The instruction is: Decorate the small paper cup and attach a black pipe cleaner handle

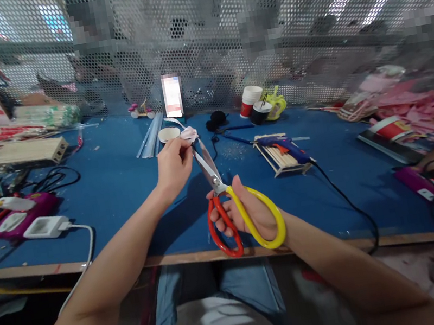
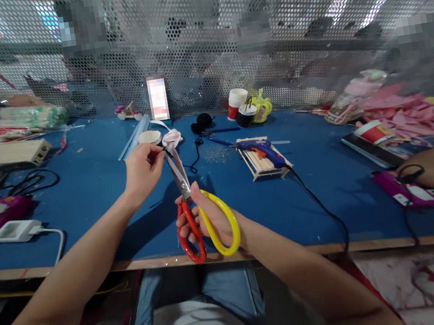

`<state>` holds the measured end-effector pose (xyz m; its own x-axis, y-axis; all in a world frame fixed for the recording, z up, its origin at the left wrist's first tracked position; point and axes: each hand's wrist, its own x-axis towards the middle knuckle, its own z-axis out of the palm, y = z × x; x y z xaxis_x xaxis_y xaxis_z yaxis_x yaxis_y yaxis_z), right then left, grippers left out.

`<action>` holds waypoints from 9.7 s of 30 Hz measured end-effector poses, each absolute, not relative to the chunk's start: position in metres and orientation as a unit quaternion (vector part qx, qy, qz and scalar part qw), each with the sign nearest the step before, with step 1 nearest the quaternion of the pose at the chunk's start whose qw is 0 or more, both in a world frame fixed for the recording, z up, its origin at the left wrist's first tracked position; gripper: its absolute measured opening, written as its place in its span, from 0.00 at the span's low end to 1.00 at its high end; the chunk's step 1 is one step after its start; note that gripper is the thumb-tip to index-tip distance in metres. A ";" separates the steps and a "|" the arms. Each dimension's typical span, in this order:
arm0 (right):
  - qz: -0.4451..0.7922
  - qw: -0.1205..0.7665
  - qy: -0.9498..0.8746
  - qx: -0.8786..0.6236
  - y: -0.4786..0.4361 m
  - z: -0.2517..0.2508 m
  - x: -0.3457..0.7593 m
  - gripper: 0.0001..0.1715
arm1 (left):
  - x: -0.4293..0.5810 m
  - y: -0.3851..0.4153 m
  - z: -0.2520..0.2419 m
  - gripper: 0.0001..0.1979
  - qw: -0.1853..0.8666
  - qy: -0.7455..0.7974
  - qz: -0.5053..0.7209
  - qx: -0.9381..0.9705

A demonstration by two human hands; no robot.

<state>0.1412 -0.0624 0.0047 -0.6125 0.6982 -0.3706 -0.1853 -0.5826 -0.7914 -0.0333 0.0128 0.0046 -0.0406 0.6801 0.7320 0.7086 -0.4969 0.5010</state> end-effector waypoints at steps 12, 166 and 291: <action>0.800 0.283 -0.368 -0.380 -0.053 0.014 0.131 0.34 | -0.027 0.008 0.002 0.04 0.021 -0.496 -0.492 -0.715; 0.168 0.506 -0.711 -0.458 -0.021 -0.004 0.151 0.04 | 0.017 -0.028 -0.005 0.05 -0.363 -0.460 -0.529 -0.614; 0.076 0.420 -0.751 -0.504 -0.025 0.004 0.202 0.09 | -0.001 -0.009 -0.006 0.08 -0.537 -0.385 -0.555 -0.505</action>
<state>0.2018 -0.0248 0.0044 -0.1397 0.8202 0.5547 0.6930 0.4811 -0.5369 -0.0007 -0.0090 -0.0060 0.0861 0.9853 0.1475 -0.2068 -0.1272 0.9701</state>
